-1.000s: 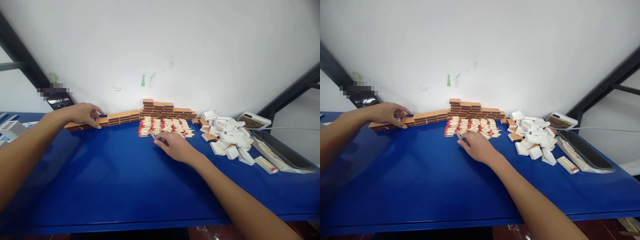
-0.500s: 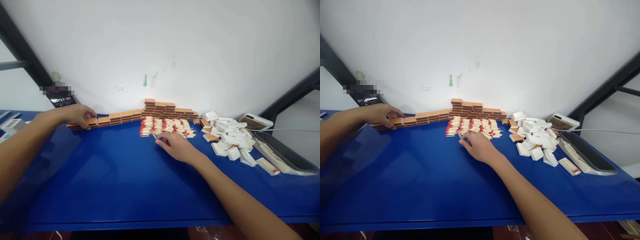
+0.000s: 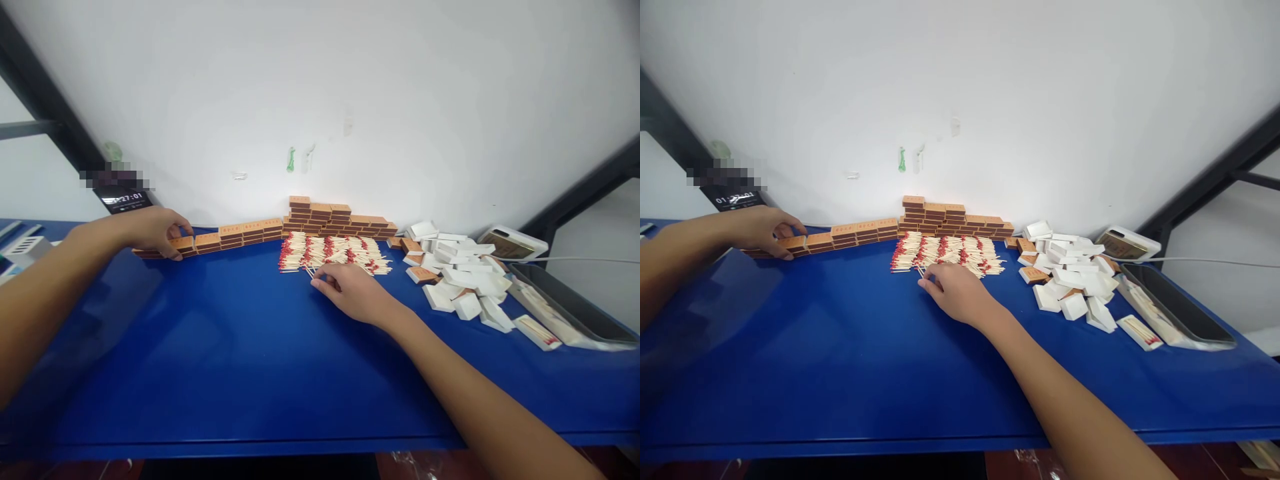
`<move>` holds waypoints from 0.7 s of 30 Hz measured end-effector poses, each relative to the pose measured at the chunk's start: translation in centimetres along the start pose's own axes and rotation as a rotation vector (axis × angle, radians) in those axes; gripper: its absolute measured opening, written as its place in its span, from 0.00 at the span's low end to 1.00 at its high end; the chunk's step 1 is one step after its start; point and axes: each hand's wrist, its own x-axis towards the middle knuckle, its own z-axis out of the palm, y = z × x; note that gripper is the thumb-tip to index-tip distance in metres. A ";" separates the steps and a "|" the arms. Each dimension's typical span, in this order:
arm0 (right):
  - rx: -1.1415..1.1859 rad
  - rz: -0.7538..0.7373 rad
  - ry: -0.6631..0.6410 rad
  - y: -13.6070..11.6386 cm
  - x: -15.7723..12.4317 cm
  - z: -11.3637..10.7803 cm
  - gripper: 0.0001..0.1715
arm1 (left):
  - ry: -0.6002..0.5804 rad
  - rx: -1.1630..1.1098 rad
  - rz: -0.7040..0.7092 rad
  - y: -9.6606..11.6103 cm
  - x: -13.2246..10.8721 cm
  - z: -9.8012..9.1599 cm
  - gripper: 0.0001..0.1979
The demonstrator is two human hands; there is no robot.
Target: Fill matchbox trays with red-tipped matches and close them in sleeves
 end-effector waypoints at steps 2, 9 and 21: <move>0.001 0.001 -0.001 0.0 0.0 0.0 0.10 | -0.010 -0.002 -0.005 0.1 -0.2 -0.1 0.43; 0.011 0.006 -0.003 0.0 0.0 -0.1 0.10 | -0.021 -0.027 0.001 0.6 -0.6 -0.2 0.45; 0.009 0.000 -0.005 0.0 0.0 -0.1 0.10 | 0.023 -0.053 0.038 1.1 -0.7 -0.2 0.42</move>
